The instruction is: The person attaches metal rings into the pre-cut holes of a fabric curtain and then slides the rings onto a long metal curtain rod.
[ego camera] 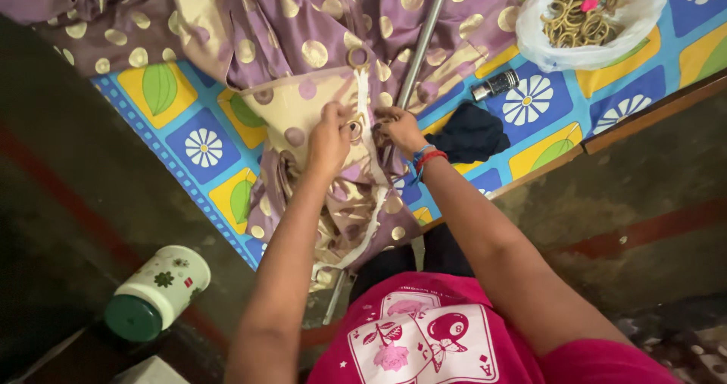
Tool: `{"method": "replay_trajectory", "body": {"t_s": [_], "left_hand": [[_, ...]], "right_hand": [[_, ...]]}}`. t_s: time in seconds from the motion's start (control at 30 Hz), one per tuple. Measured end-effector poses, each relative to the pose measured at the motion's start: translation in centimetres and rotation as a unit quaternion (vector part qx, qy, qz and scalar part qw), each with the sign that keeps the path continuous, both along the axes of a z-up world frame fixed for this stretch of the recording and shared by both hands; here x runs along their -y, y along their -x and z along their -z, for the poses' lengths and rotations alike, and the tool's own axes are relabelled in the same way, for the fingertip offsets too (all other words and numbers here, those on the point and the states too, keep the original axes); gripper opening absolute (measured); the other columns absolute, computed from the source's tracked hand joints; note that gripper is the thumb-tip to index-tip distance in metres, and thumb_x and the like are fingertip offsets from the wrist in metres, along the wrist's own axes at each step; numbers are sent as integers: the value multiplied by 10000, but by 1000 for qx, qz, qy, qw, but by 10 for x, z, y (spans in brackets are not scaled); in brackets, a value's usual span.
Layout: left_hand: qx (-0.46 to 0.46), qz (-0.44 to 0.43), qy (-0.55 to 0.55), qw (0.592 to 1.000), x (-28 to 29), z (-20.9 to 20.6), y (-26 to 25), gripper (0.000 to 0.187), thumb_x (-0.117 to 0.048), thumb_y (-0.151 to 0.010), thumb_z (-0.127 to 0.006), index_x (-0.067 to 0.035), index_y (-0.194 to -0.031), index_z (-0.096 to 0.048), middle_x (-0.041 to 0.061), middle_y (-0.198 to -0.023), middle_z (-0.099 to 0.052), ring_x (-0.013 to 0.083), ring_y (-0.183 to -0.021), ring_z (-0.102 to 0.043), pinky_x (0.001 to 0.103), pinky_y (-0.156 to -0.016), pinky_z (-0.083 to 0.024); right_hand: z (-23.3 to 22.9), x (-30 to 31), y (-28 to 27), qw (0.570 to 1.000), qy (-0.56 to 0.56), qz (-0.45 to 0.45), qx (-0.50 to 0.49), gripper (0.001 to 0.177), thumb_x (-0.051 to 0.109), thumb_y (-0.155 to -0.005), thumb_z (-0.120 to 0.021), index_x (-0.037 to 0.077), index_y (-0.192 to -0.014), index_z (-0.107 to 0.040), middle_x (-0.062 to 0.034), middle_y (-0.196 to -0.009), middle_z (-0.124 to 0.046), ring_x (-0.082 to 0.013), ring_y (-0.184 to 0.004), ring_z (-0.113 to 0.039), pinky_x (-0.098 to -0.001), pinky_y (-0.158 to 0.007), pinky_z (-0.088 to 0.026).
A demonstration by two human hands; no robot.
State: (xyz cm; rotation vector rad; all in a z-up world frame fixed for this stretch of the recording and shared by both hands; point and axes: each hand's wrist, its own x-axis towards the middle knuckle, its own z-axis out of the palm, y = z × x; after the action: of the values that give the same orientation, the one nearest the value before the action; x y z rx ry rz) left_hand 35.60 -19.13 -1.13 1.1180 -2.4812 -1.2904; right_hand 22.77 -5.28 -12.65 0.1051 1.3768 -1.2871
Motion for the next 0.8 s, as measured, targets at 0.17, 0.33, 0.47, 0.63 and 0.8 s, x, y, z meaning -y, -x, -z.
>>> {"method": "replay_trajectory", "body": {"t_s": [0.17,0.33,0.47,0.63,0.8], "left_hand": [[95,-118,-92,984,4,21,11,114,-40,-925,-678,-47,-1033,-640,172,-818,-751,223,-604,-738,371,-554,-564],[3,-230,-250,940,-8,31,7,143,48,-890,-621,2,-1017,-575,142,-769,-678,208,-508,-702,333,-372,-526],[-60,-275,-304,910,-19,43,3,143,60,-894,-634,20,-994,-540,128,-759,-662,218,-518,-728,336,-389,-582],[-16,-296,-268,917,-29,37,4,127,33,-889,-657,13,-949,-547,129,-719,-630,211,-467,-690,338,-346,-537],[-14,-301,-252,919,-31,39,3,119,-7,-896,-682,6,-921,-566,110,-702,-643,188,-463,-671,318,-337,-517]], "right_hand": [[-17,-2,10,997,-30,-2,70,259,82,-897,-715,-1,-1142,-706,-61,-815,-691,-164,-653,-646,-307,-548,-535],[-15,-3,13,996,-20,14,89,137,93,-898,-715,43,-1019,-676,-13,-793,-665,-127,-661,-625,-293,-562,-506],[-19,0,12,995,22,-6,94,125,67,-919,-675,17,-1027,-637,-52,-809,-660,-163,-693,-658,-301,-573,-503],[-34,3,12,990,35,32,129,313,17,-895,-640,-8,-1207,-623,-41,-967,-716,-156,-795,-723,-290,-714,-608],[-27,-3,6,994,37,19,102,354,10,-911,-659,-50,-1261,-660,-122,-941,-705,-182,-728,-662,-311,-632,-527]]}}
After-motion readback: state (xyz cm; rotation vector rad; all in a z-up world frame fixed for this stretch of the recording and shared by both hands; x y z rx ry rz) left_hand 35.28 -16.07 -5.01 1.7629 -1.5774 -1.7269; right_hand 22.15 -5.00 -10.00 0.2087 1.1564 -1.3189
